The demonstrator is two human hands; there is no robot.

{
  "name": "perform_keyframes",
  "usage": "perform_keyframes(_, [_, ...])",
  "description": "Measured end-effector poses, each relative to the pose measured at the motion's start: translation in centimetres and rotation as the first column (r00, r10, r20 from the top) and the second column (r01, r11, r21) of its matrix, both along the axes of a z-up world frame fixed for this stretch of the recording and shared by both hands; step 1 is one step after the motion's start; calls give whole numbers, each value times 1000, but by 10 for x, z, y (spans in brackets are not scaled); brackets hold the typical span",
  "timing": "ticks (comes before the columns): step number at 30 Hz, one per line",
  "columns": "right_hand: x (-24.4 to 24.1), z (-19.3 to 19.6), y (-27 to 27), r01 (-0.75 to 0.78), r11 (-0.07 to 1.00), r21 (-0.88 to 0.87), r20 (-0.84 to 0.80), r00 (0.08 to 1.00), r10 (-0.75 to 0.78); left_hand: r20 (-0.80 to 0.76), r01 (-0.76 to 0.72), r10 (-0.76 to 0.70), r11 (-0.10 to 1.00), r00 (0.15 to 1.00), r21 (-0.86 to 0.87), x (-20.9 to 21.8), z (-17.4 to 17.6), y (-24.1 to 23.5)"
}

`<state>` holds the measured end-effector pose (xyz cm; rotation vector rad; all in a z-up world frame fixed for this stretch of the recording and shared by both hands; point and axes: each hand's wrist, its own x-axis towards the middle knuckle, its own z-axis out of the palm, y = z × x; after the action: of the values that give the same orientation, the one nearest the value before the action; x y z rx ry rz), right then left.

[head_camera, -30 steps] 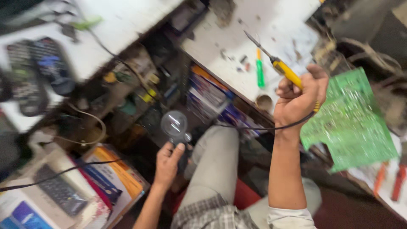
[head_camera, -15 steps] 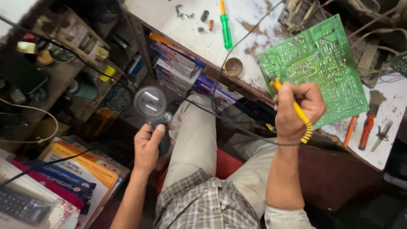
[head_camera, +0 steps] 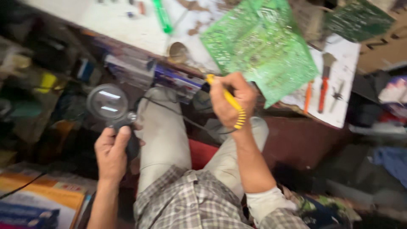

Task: The person uses a magnifying glass to inspect a green circuit board and then uses a yellow-handled soldering iron to work on specific points on the board. The person repeatedly moves the magnifying glass and soldering iron across different areas of the board while seated.

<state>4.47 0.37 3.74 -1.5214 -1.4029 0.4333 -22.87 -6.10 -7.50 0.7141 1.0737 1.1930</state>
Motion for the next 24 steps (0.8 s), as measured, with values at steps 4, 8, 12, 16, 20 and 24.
perform_keyframes(4, [1,2,-4,-23,998,-57,30,999,25,10,52,-52,999,999,2,12,9,8])
perform_keyframes(8, [21,5,-17,-33,999,-2,-356,934,30,-47,127,-124,991,991,50,37,23,22])
perform_keyframes(12, [89,14,-55,-10,995,96,-650,756,71,-116,282,-269,953,956,111,78,44,45])
perform_keyframes(16, [169,16,-104,125,971,203,-881,457,125,-249,438,-370,834,895,335,132,70,69])
perform_keyframes(20, [216,17,-150,231,948,219,-902,419,107,-254,482,-409,740,876,470,186,88,87])
perform_keyframes(24, [221,10,-163,292,941,174,-866,500,5,-244,485,-423,695,873,530,217,93,93])
